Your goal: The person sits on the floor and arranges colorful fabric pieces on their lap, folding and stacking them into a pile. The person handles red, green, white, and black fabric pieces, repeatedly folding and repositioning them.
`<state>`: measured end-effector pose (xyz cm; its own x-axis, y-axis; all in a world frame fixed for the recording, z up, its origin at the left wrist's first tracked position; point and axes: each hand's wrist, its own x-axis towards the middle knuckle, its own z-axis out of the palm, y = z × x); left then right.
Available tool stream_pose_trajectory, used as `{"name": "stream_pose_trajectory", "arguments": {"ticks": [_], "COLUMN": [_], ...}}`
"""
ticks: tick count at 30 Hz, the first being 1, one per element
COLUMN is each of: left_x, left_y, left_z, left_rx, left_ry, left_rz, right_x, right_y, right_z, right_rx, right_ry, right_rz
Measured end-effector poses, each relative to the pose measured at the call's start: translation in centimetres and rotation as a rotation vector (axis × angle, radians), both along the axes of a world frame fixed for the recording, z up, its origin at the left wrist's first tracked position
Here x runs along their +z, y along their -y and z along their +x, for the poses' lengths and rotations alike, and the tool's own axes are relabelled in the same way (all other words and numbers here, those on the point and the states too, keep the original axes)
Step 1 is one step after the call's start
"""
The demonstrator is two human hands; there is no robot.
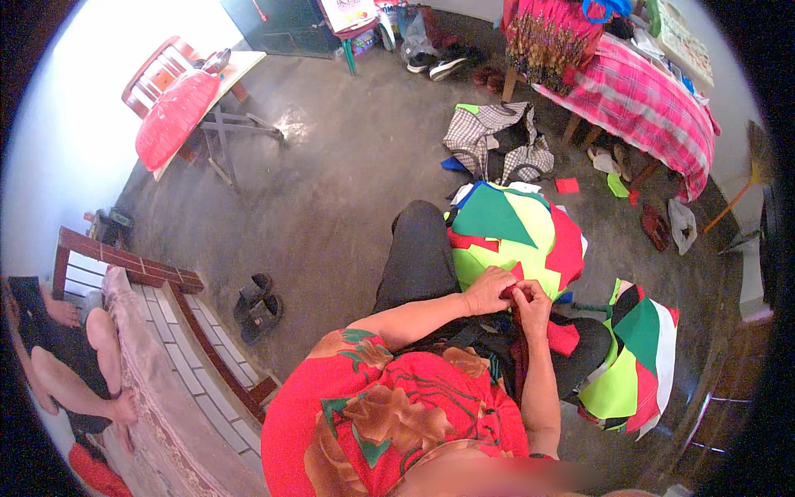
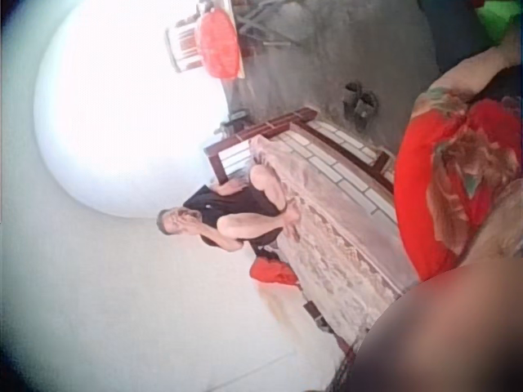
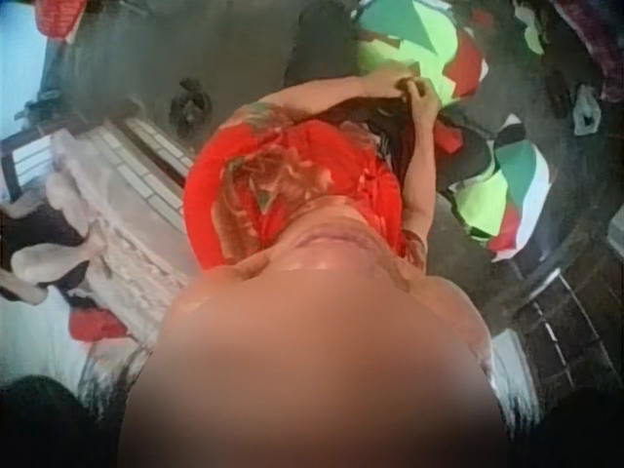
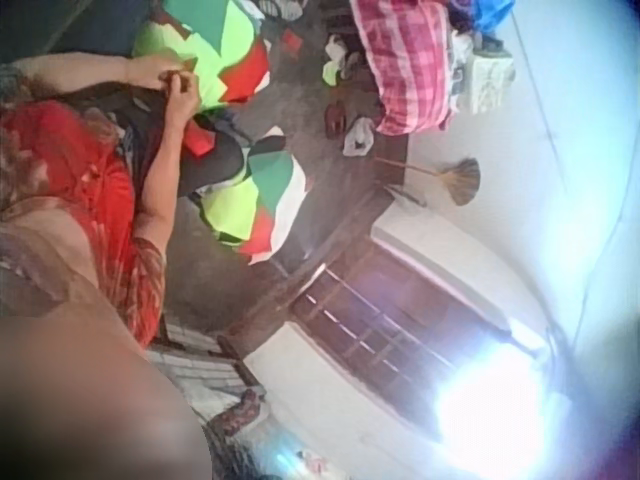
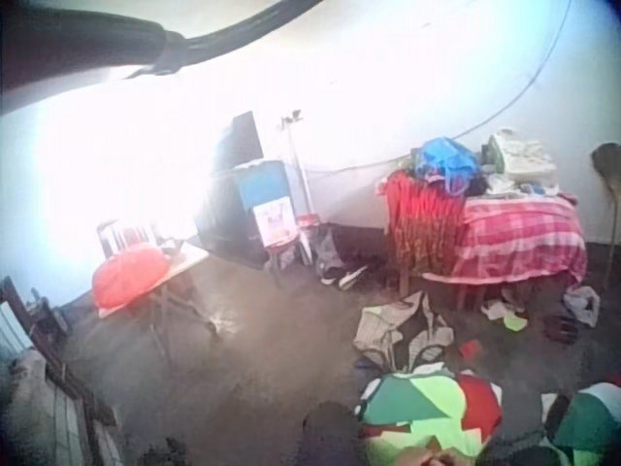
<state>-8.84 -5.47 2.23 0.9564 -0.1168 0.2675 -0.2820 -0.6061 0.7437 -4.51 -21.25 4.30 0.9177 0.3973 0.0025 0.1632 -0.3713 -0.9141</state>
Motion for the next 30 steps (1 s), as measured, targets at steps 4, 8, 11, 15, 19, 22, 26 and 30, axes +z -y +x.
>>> {"name": "stream_pose_trajectory", "arguments": {"ticks": [4,8,11,15,19,22,26,30], "left_x": [-0.5,0.2,0.5,1.0,4.0,4.2,2.7,1.6], "left_y": [0.1,-0.4,-0.9,-2.0,-3.2,-4.8,-5.9,-6.4], "left_z": [0.7,0.8,0.5,0.9,1.5,1.0,0.3,0.6], "left_rx": [0.040,0.084,0.131,0.248,0.300,0.372,0.409,0.432], "left_ry": [0.103,0.115,0.052,-0.120,0.004,0.023,-0.048,-0.092], "left_rz": [-0.022,-0.096,-0.173,-0.379,-0.387,-0.361,-0.373,-0.343], "right_x": [1.3,1.7,2.5,3.0,3.9,3.2,1.7,1.0], "right_y": [0.0,0.4,0.6,1.9,4.1,5.2,5.8,5.7], "right_z": [-0.1,0.1,0.2,1.0,2.0,2.4,2.9,3.7], "right_rx": [0.026,0.038,0.059,0.004,-0.188,-0.263,-0.295,-0.180], "right_ry": [0.142,0.302,0.498,0.548,0.504,0.454,0.053,-0.003], "right_rz": [-0.068,-0.200,-0.225,-0.415,-0.407,-0.323,-0.009,0.259]}}
